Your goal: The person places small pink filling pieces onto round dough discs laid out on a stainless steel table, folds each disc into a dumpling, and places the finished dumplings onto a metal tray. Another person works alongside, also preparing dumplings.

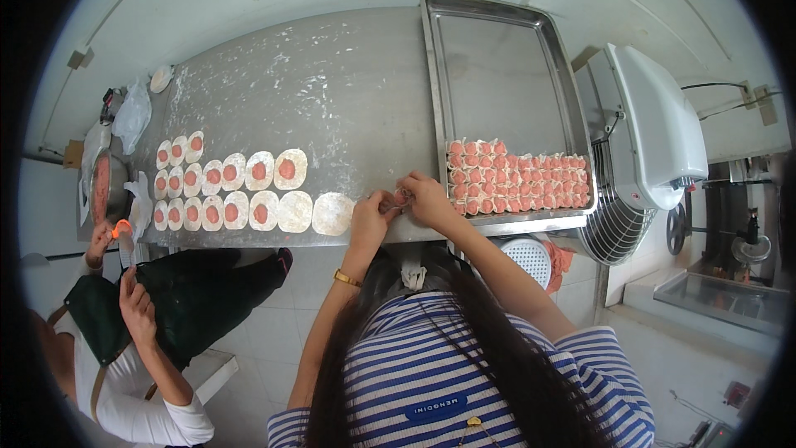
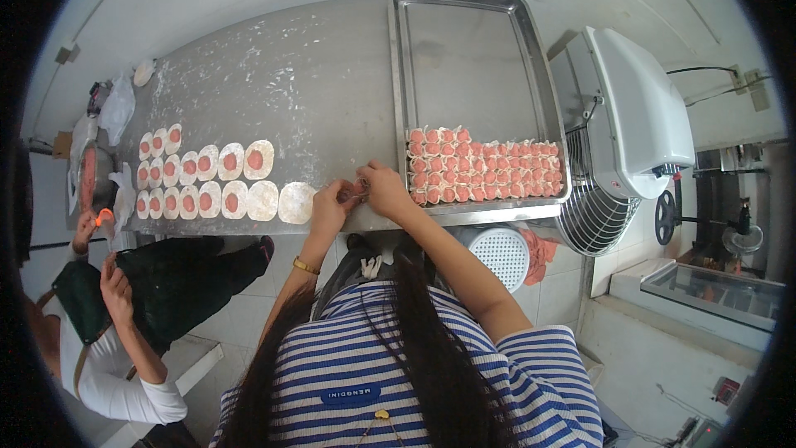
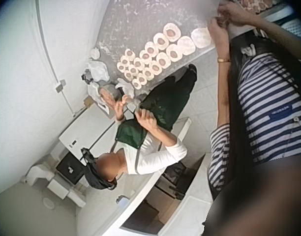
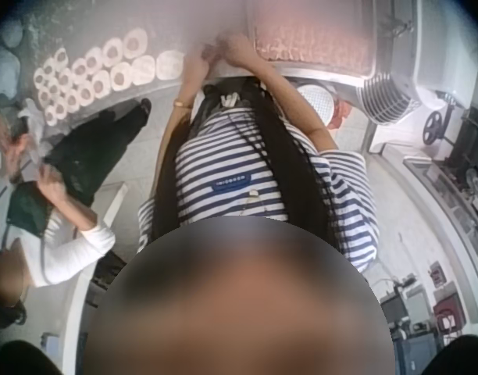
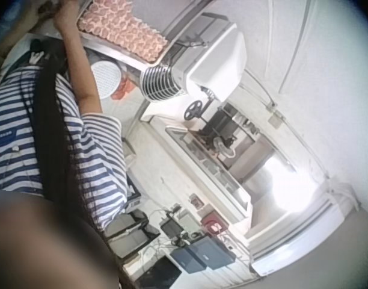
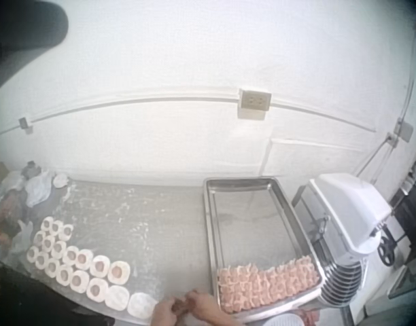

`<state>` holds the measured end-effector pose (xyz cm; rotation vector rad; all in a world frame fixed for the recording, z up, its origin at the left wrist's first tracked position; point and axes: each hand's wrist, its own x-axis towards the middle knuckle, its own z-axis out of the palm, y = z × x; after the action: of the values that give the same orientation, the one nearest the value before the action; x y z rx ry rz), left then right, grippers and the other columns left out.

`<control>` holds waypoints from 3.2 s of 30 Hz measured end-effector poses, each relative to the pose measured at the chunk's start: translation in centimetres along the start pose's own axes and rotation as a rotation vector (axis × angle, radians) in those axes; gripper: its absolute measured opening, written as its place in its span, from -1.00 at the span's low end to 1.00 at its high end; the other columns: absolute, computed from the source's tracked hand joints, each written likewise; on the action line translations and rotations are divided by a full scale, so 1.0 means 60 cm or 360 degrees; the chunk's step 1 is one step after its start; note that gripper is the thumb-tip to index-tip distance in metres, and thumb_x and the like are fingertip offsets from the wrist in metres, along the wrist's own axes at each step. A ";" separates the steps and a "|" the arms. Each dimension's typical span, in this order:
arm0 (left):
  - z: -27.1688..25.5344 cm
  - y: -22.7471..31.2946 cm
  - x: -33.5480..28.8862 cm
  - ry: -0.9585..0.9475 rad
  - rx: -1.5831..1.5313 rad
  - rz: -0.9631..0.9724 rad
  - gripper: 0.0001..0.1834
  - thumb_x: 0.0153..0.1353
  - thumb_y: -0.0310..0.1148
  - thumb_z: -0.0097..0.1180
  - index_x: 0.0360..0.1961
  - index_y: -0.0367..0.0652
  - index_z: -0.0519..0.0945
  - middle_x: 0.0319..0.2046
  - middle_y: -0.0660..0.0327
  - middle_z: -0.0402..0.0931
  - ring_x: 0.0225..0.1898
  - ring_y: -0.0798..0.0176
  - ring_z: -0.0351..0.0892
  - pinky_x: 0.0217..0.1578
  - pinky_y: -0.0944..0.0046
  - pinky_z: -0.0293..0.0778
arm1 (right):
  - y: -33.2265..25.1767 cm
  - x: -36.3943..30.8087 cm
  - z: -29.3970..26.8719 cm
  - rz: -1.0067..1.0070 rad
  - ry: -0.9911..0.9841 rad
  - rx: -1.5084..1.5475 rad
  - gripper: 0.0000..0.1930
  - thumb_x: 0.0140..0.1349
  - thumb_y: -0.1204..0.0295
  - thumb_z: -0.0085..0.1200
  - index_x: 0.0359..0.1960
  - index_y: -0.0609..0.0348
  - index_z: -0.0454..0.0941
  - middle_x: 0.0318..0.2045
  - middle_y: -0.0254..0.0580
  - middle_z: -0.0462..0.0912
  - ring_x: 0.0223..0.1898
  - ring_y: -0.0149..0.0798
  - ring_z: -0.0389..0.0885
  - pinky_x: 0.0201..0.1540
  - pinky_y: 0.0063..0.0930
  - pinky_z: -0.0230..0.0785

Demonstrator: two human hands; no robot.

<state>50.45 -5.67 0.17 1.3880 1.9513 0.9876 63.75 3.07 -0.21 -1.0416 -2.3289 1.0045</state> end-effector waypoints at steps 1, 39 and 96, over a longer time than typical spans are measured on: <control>0.003 -0.002 0.000 0.0086 0.0033 0.0090 -0.70 -0.11 -0.55 0.29 -0.28 -0.29 0.54 -0.42 0.05 0.60 -0.40 0.11 0.62 -0.33 0.24 0.52 | 0.001 -0.002 0.001 -0.0051 0.0103 -0.0042 -0.78 -0.05 0.60 0.02 -0.30 0.17 0.54 -0.34 -0.02 0.53 -0.29 0.10 0.54 -0.25 -0.15 0.40; -0.001 0.053 0.031 -0.0167 -0.0682 -0.0226 -0.73 0.08 -0.54 0.17 -0.15 -0.28 0.54 -0.28 0.15 0.61 -0.24 0.33 0.61 -0.21 0.36 0.54 | 0.164 0.035 -0.288 0.0370 0.0471 -0.0157 -0.67 -0.13 0.61 0.13 -0.23 0.14 0.58 -0.33 -0.11 0.62 -0.37 -0.17 0.62 -0.26 -0.37 0.48; -0.110 -0.068 -0.018 0.0559 -0.0198 -0.0351 -0.73 0.09 -0.43 0.18 -0.17 -0.26 0.55 -0.30 0.18 0.61 -0.32 0.33 0.59 -0.26 0.33 0.48 | 0.219 0.054 -0.326 0.0027 -0.0020 0.0340 -0.42 -0.03 0.72 -0.22 0.13 0.20 0.37 0.12 -0.04 0.41 0.16 -0.16 0.36 0.19 -0.41 0.19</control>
<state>43.45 -9.16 0.74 0.9544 2.1921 1.2865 79.62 20.45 3.15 -0.9741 -2.1680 1.2384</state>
